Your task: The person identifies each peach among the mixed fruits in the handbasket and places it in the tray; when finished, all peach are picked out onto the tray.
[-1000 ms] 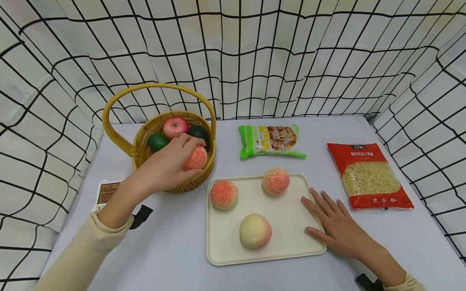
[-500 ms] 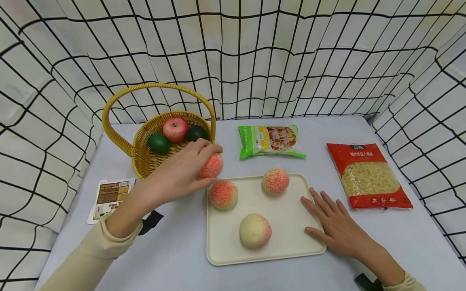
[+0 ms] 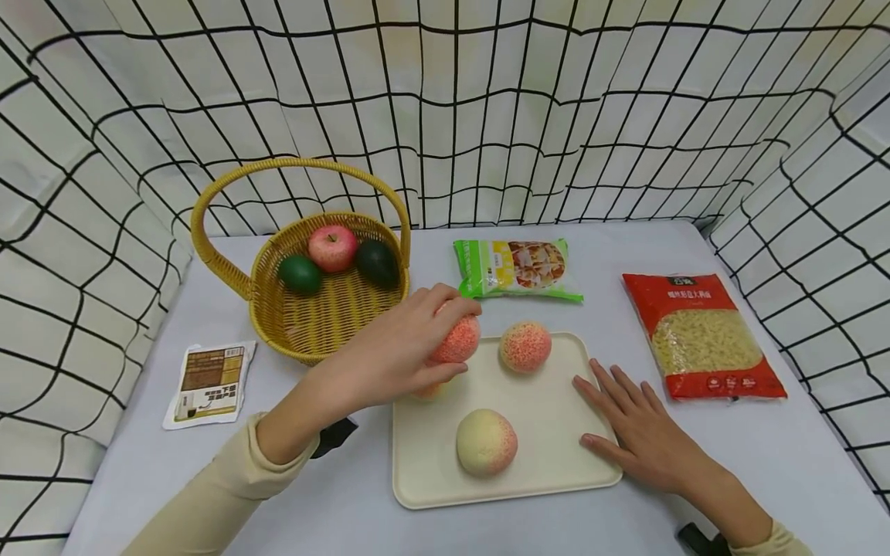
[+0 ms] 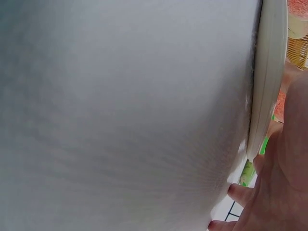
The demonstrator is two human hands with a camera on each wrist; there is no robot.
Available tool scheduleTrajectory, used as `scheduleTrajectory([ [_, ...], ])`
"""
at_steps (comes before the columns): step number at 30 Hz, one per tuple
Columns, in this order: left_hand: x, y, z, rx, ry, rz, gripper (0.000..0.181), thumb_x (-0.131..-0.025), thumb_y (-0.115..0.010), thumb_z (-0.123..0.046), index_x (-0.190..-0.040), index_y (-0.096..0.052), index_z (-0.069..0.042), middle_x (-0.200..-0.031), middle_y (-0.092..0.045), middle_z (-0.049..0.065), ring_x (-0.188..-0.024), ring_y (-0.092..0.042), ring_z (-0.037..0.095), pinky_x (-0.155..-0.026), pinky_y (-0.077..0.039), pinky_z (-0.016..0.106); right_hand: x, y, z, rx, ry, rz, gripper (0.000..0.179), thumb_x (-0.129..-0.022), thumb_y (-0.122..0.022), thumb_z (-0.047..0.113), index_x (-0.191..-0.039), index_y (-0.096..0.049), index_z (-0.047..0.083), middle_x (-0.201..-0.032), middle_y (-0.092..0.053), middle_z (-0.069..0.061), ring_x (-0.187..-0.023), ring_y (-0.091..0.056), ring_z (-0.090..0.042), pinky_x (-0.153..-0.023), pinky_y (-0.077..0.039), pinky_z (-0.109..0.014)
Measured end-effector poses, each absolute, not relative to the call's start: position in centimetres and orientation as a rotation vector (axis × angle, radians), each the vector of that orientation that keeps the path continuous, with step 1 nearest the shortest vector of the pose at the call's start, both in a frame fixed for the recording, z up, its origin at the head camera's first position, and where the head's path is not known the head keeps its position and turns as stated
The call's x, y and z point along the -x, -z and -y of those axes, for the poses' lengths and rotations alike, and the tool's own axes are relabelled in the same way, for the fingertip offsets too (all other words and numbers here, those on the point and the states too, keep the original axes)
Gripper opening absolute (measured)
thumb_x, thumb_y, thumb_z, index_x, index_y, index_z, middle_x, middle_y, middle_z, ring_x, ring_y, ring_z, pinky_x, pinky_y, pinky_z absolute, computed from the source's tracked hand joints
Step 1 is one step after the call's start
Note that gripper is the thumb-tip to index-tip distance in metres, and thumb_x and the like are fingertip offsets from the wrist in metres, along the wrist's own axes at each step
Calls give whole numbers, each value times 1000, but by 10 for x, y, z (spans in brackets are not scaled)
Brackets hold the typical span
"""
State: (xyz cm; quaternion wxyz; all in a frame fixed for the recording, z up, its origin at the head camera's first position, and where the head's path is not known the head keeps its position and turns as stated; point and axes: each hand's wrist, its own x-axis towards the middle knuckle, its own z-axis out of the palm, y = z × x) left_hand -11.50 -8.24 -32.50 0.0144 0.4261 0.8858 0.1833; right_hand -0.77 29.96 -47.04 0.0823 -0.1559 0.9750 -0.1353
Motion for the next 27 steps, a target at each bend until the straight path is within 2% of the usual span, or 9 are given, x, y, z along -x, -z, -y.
scheduleTrajectory([
  [16,96,344,33,-1440,-671,-2605,61,-98,-78,-37,-150,-48,-24,-145,-56,-2,-128,-57,18,-107,-52,39,8,468,-302,466,389,-2908,82,-98,-64,61,-168,-30,37,-180,-20,-5,-161,-24,-46,-120,-24,-79],
  [27,84,353,2,-1570,-631,-2512,63,-100,-74,-40,-153,-46,-20,-147,-53,-1,-134,-52,16,-118,-46,34,8,467,-301,474,373,-2926,81,-98,-65,61,-167,-34,33,-179,-23,-6,-161,-26,-46,-120,-25,-79],
])
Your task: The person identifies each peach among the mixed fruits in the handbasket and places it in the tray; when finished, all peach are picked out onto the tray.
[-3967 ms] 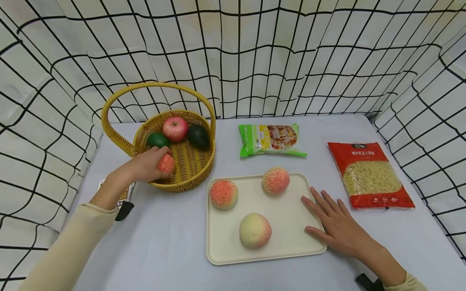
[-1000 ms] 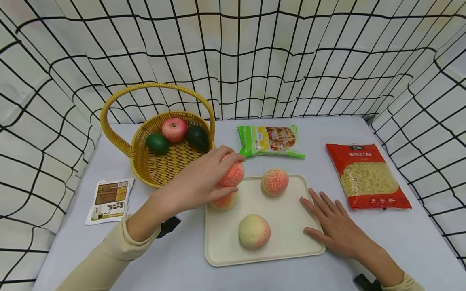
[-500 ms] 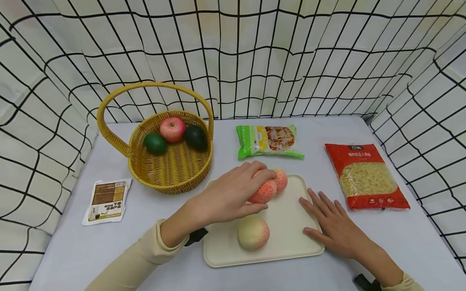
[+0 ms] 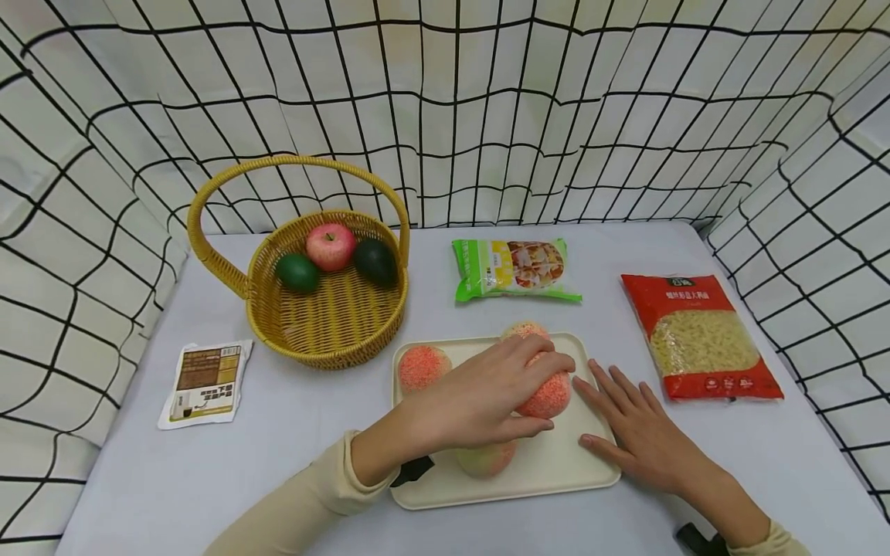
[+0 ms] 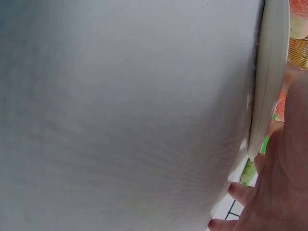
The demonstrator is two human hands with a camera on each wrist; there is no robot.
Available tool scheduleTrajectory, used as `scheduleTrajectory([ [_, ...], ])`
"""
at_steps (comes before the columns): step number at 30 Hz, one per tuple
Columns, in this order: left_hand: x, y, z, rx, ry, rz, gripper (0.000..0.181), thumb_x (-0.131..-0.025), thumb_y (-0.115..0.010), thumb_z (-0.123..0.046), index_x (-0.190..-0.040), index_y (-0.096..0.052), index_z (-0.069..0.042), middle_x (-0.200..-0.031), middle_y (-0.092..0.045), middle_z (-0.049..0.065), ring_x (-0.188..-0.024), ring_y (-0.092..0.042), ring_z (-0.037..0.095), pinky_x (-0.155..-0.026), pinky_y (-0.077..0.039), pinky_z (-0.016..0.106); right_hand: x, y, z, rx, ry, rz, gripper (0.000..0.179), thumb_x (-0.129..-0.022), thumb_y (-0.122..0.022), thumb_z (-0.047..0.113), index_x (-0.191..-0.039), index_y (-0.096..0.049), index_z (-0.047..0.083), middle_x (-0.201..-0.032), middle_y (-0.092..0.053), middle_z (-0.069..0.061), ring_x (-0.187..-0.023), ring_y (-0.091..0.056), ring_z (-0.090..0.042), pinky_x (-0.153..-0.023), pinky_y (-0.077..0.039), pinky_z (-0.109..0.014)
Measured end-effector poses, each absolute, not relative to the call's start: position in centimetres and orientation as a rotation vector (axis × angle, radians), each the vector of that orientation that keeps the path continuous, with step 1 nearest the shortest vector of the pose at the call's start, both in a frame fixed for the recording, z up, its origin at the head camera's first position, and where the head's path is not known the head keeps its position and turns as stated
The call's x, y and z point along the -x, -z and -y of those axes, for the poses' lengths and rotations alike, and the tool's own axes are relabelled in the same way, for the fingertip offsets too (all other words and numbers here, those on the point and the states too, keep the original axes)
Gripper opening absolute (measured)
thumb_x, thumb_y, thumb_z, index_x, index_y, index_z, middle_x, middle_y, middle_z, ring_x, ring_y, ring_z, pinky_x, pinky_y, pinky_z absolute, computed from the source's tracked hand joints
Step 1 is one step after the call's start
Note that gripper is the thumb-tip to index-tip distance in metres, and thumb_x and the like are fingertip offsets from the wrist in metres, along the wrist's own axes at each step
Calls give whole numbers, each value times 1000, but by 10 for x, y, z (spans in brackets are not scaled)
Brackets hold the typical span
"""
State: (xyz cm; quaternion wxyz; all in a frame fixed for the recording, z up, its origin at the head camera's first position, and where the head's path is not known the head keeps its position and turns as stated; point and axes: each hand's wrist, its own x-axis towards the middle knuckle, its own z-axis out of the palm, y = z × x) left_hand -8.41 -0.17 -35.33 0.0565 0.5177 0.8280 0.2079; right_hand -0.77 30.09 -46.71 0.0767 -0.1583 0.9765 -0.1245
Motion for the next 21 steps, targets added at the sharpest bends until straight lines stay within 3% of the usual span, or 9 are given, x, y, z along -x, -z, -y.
scheduleTrajectory([
  [10,71,367,-23,-1614,-574,-2446,69,-99,-74,-44,-156,-42,-23,-148,-53,-2,-133,-54,14,-120,-44,31,9,465,-301,425,354,-2892,90,-96,-63,66,-168,-35,18,-180,-22,-8,-163,-20,-43,-123,-22,-78],
  [16,65,379,-34,-1638,-564,-2412,69,-98,-76,-43,-156,-42,-25,-147,-54,-4,-126,-57,13,-111,-48,25,8,465,-303,462,364,-2885,89,-95,-66,62,-168,-35,21,-180,-20,-8,-163,-18,-43,-122,-23,-79],
  [21,60,391,-41,-1635,-542,-2379,70,-97,-78,-43,-155,-42,-27,-151,-50,-6,-125,-57,11,-106,-51,21,8,466,-304,475,385,-2883,83,-95,-67,60,-167,-36,31,-180,-19,-7,-164,-17,-44,-121,-23,-80],
])
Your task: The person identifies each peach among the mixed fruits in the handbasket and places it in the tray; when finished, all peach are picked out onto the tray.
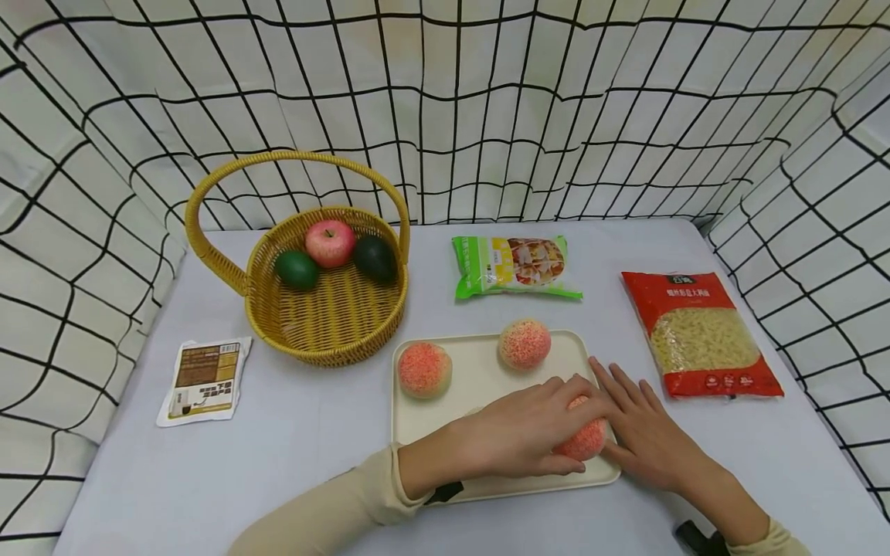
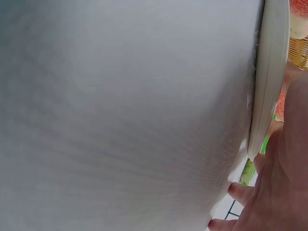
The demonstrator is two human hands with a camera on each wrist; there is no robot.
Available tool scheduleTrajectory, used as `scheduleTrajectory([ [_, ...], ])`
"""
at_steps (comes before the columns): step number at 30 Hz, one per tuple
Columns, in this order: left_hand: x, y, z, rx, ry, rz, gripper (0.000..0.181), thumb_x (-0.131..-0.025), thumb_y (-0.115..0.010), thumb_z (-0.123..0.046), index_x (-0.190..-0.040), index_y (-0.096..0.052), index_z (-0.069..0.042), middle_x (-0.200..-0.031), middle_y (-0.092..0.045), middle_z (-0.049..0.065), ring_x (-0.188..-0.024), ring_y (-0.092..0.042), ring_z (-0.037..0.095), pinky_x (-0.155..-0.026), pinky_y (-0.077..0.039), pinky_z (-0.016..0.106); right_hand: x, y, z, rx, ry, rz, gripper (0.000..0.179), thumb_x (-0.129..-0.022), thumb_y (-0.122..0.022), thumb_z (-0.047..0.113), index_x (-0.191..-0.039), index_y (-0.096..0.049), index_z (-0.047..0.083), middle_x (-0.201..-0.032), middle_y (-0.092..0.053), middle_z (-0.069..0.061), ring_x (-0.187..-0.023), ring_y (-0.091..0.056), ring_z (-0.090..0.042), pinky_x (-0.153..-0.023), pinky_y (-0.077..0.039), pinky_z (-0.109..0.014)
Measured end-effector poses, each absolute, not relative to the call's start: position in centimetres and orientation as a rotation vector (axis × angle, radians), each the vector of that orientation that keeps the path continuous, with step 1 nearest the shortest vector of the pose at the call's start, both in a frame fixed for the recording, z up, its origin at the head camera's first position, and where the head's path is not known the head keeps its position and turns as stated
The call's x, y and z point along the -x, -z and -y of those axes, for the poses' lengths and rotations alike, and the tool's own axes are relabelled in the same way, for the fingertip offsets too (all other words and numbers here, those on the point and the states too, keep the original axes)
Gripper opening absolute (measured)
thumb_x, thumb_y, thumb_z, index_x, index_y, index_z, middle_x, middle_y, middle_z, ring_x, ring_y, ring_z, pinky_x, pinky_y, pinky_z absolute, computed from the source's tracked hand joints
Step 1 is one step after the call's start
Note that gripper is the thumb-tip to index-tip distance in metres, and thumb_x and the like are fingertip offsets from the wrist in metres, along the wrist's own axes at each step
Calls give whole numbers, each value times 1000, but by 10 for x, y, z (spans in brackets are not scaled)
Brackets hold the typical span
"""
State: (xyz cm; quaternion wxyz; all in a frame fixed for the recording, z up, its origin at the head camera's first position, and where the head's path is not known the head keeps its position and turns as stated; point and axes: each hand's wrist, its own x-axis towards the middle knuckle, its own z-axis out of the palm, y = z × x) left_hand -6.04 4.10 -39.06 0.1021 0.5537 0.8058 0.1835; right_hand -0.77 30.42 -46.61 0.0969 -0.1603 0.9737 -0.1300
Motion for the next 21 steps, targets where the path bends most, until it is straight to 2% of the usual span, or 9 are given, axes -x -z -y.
scheduleTrajectory([
  [4,57,399,-45,-1652,-459,-2391,69,-96,-78,-46,-153,-44,-28,-150,-50,-6,-121,-57,10,-101,-53,21,7,467,-304,486,388,-2897,79,-98,-65,55,-168,-32,37,-181,-18,-5,-163,-20,-45,-121,-23,-80],
  [9,53,408,-50,-1645,-369,-2408,64,-96,-78,-47,-148,-46,-29,-147,-53,-6,-119,-59,11,-98,-55,22,6,468,-303,527,360,-2920,74,-103,-61,47,-169,-29,37,-181,-18,-5,-161,-24,-46,-120,-25,-79],
  [15,49,421,-52,-1638,-272,-2437,63,-95,-79,-47,-147,-48,-32,-129,-59,-8,-110,-60,10,-92,-53,20,6,469,-302,528,345,-2935,72,-104,-60,50,-168,-30,37,-180,-20,-5,-160,-27,-47,-119,-27,-79],
  [21,51,424,-53,-1662,-194,-2462,64,-94,-78,-47,-149,-48,-32,-132,-59,-6,-109,-60,12,-92,-52,21,7,471,-302,497,353,-2922,72,-104,-59,52,-168,-29,38,-181,-19,-4,-162,-25,-46,-120,-25,-79],
])
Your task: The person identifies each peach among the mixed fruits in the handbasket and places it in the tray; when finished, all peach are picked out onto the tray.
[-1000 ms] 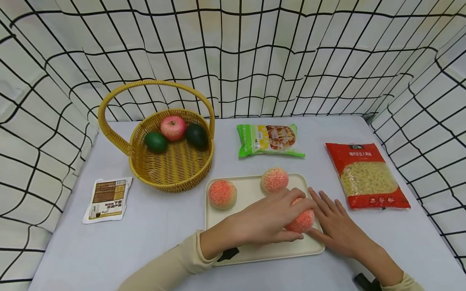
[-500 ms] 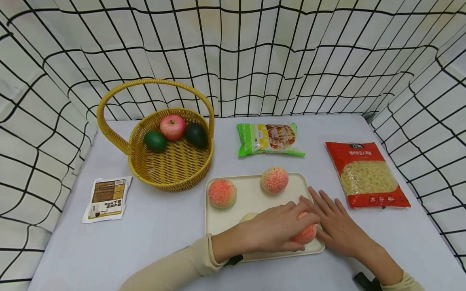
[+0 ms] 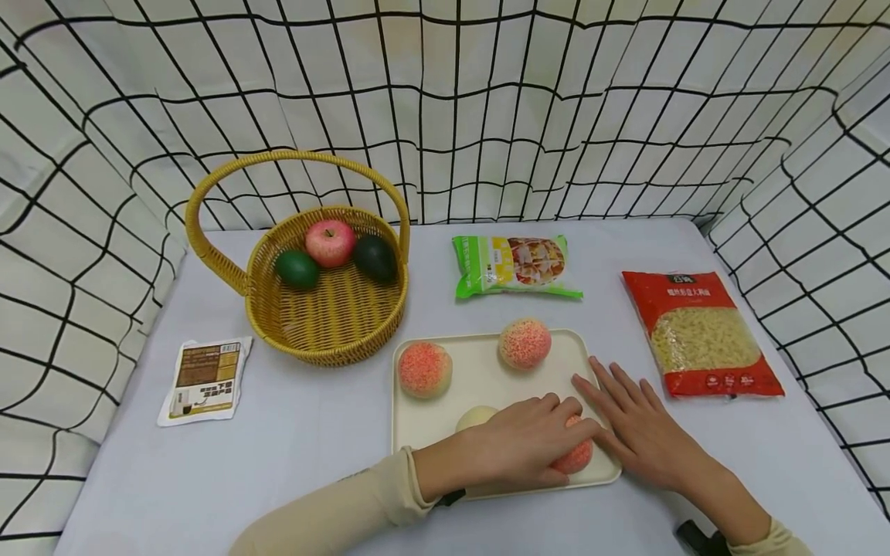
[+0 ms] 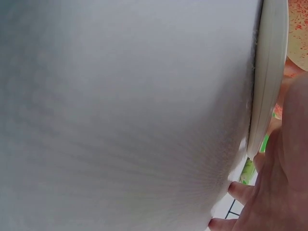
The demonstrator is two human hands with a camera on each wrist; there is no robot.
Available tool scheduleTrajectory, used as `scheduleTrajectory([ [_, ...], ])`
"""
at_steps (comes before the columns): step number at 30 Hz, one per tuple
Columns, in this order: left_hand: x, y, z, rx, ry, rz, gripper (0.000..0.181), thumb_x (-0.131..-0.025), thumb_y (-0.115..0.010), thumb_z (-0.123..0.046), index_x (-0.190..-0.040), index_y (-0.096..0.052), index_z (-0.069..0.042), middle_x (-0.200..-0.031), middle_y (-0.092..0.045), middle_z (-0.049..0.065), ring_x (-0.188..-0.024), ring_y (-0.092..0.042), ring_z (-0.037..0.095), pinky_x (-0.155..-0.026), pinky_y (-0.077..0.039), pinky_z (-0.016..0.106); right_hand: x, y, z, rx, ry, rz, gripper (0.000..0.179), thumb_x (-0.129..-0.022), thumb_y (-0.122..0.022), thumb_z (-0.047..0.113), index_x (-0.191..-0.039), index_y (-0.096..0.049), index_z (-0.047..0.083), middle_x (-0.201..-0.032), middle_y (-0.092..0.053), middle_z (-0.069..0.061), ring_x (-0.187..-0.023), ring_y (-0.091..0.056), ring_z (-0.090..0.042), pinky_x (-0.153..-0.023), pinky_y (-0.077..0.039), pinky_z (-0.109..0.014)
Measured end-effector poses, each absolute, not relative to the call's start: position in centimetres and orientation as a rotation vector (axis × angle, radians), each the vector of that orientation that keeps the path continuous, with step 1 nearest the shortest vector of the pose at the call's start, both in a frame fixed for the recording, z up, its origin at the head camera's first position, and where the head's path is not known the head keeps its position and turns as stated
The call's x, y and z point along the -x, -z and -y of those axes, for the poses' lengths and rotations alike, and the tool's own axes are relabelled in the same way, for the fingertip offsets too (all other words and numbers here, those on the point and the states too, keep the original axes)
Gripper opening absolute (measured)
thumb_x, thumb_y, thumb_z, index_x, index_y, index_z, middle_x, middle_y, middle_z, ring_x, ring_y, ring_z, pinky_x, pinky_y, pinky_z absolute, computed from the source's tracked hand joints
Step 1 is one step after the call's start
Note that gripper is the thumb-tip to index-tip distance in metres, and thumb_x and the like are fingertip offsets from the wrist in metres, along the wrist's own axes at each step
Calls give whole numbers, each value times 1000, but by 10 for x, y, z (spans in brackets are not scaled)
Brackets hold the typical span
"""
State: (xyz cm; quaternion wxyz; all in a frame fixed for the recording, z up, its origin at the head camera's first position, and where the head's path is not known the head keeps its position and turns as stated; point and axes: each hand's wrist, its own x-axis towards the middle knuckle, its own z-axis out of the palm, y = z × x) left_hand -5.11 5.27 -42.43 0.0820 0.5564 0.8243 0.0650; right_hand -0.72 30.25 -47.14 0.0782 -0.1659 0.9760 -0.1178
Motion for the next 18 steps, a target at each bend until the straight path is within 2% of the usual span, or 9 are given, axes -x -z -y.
scheduleTrajectory([
  [3,52,423,-52,-1687,-185,-2481,65,-93,-79,-48,-148,-49,-32,-135,-59,-6,-115,-60,14,-101,-51,24,8,472,-303,494,356,-2917,72,-104,-59,52,-168,-30,38,-180,-20,-4,-161,-25,-47,-120,-25,-79],
  [7,53,423,-51,-1713,-122,-2524,73,-89,-81,-57,-150,-47,-33,-143,-58,-5,-130,-57,17,-115,-46,30,9,471,-303,493,352,-2916,73,-103,-59,54,-168,-29,39,-180,-20,-5,-162,-24,-47,-120,-25,-79],
  [15,54,423,-50,-1717,-86,-2563,86,-87,-81,-62,-158,-42,-34,-160,-48,-2,-142,-48,21,-125,-38,40,9,470,-302,508,363,-2931,73,-103,-60,54,-168,-31,38,-180,-21,-5,-161,-26,-46,-119,-26,-80],
  [18,56,422,-48,-1707,-137,-2558,86,-87,-80,-63,-158,-41,-33,-163,-44,-1,-147,-45,22,-129,-35,45,7,470,-301,503,385,-2945,73,-103,-60,52,-168,-30,37,-181,-18,-3,-163,-22,-43,-124,-20,-78],
])
